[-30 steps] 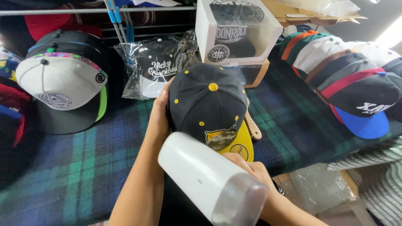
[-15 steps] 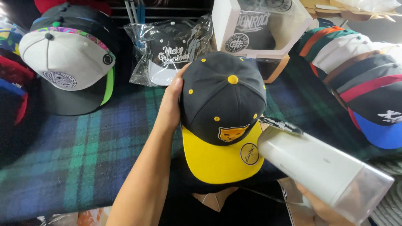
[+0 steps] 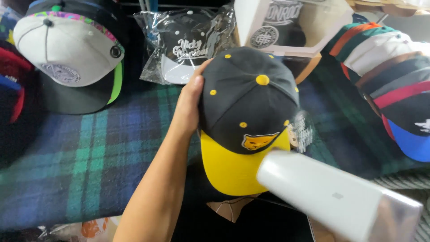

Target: The person cleans a black and yellow baseball cap using a brush and a hairdryer. They brush the cap's surface and then apply heat with the hairdryer. Finally, they place the cap onto a wooden head-shaped form to shape it.

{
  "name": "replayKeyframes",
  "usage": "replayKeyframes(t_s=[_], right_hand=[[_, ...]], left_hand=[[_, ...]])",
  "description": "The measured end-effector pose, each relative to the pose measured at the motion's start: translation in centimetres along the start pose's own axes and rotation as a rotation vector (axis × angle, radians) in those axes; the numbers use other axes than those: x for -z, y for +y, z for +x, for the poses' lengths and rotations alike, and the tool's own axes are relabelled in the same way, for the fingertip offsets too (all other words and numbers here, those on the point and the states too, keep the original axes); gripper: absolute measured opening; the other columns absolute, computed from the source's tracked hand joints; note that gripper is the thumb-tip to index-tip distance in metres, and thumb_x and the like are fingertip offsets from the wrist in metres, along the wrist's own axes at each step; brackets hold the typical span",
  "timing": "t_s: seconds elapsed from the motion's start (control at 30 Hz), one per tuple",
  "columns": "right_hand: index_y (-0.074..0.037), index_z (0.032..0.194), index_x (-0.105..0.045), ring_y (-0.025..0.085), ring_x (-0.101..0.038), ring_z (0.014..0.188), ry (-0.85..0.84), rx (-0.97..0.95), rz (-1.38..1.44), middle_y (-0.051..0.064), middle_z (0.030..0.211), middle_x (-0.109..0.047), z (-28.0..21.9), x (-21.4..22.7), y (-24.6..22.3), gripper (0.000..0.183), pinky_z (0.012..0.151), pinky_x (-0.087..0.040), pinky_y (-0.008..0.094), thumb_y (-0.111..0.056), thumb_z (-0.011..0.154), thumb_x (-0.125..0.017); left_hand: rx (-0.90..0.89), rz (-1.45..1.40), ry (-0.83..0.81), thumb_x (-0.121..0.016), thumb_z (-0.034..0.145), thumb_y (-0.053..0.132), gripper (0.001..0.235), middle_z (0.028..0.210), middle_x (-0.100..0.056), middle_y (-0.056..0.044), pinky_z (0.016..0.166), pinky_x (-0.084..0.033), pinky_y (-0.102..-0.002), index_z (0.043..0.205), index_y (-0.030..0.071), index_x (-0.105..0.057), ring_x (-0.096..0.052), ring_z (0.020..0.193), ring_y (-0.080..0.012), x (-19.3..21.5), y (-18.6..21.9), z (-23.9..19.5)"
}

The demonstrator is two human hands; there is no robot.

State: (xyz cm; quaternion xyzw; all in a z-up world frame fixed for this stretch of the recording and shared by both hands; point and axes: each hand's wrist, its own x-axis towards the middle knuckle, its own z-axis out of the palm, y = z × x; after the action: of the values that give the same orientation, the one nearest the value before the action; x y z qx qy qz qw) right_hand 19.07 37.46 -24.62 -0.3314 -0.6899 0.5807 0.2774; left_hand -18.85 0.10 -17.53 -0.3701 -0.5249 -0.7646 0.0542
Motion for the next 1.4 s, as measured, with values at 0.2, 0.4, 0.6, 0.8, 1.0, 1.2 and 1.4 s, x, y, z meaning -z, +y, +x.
replayKeyframes(t_s=[0.2,0.4,0.6,0.8,1.0,1.2,1.4], right_hand=[[0.002,0.092,-0.064,0.023,-0.065,0.065,0.028,0.004,-0.049,0.015,0.079,-0.066,6.4,-8.2,-5.3,0.017,0.058,-0.054,0.035,-0.009,0.094,-0.077],[-0.005,0.119,-0.058,0.018,-0.052,0.064,-0.279,-0.004,0.12,0.007,0.081,-0.054,11.8,-14.4,-6.6,0.033,0.056,-0.045,0.031,-0.027,0.096,-0.067],[-0.003,0.106,-0.061,0.017,-0.063,0.072,-0.456,-0.279,0.48,0.008,0.084,-0.063,19.3,-18.6,-2.4,0.048,0.066,-0.057,0.03,-0.048,0.093,-0.073],[-0.01,0.149,-0.039,0.041,-0.063,0.105,-0.42,-0.442,-0.077,0.024,0.115,-0.055,11.8,-18.7,-12.3,0.076,0.09,-0.052,0.065,-0.06,0.091,-0.036],[0.008,0.07,-0.062,0.029,-0.056,0.042,-0.403,-0.164,-0.463,0.025,0.052,-0.064,13.2,-16.0,-7.1,0.079,0.052,-0.046,0.036,-0.053,0.113,-0.035],[-0.001,0.085,-0.076,0.025,-0.054,0.047,-0.303,-0.009,-0.701,0.014,0.056,-0.063,10.0,-12.6,-10.9,0.052,0.054,-0.042,0.037,-0.04,0.109,-0.051],[-0.014,0.136,-0.063,0.017,-0.068,0.116,-0.37,0.208,-0.426,0.003,0.125,-0.073,4.0,-16.8,-12.9,0.039,0.094,-0.051,0.033,-0.022,0.098,-0.054]], left_hand=[[0.005,0.124,0.02,-0.036,0.111,0.043,0.059,0.152,-0.051,-0.024,0.124,-0.031,-0.051,0.155,0.004,-0.044,-0.048,0.142,-0.0361,0.2,0.5,-0.3],[0.212,0.169,0.069,-0.034,0.096,0.062,0.077,0.154,-0.051,-0.016,0.12,-0.034,-0.043,0.148,0.006,-0.047,-0.047,0.144,-0.0284,-0.8,3.2,0.3],[0.116,0.015,0.023,-0.038,0.103,0.054,0.069,0.153,-0.05,-0.015,0.123,-0.033,-0.039,0.147,0.002,-0.046,-0.045,0.144,-0.0237,-0.6,1.7,0.4],[0.097,-0.015,0.016,-0.037,0.105,0.053,0.069,0.156,-0.047,-0.015,0.127,-0.029,-0.041,0.15,0.001,-0.043,-0.042,0.147,-0.0259,-0.6,0.7,0.5],[0.144,-0.065,0.03,-0.035,0.106,0.052,0.066,0.157,-0.045,-0.013,0.127,-0.029,-0.041,0.151,0.005,-0.042,-0.041,0.148,-0.0246,-1.0,0.8,0.1],[0.317,0.467,0.07,-0.04,0.102,0.042,0.067,0.163,-0.038,-0.012,0.121,-0.026,-0.036,0.157,0.004,-0.031,-0.034,0.151,-0.0223,-3.6,8.0,-5.7],[0.417,0.2,0.412,-0.058,0.097,0.018,0.051,0.131,-0.069,-0.016,0.098,-0.053,-0.032,0.145,0.001,-0.053,-0.065,0.119,-0.0193,-5.2,6.1,-16.4]])
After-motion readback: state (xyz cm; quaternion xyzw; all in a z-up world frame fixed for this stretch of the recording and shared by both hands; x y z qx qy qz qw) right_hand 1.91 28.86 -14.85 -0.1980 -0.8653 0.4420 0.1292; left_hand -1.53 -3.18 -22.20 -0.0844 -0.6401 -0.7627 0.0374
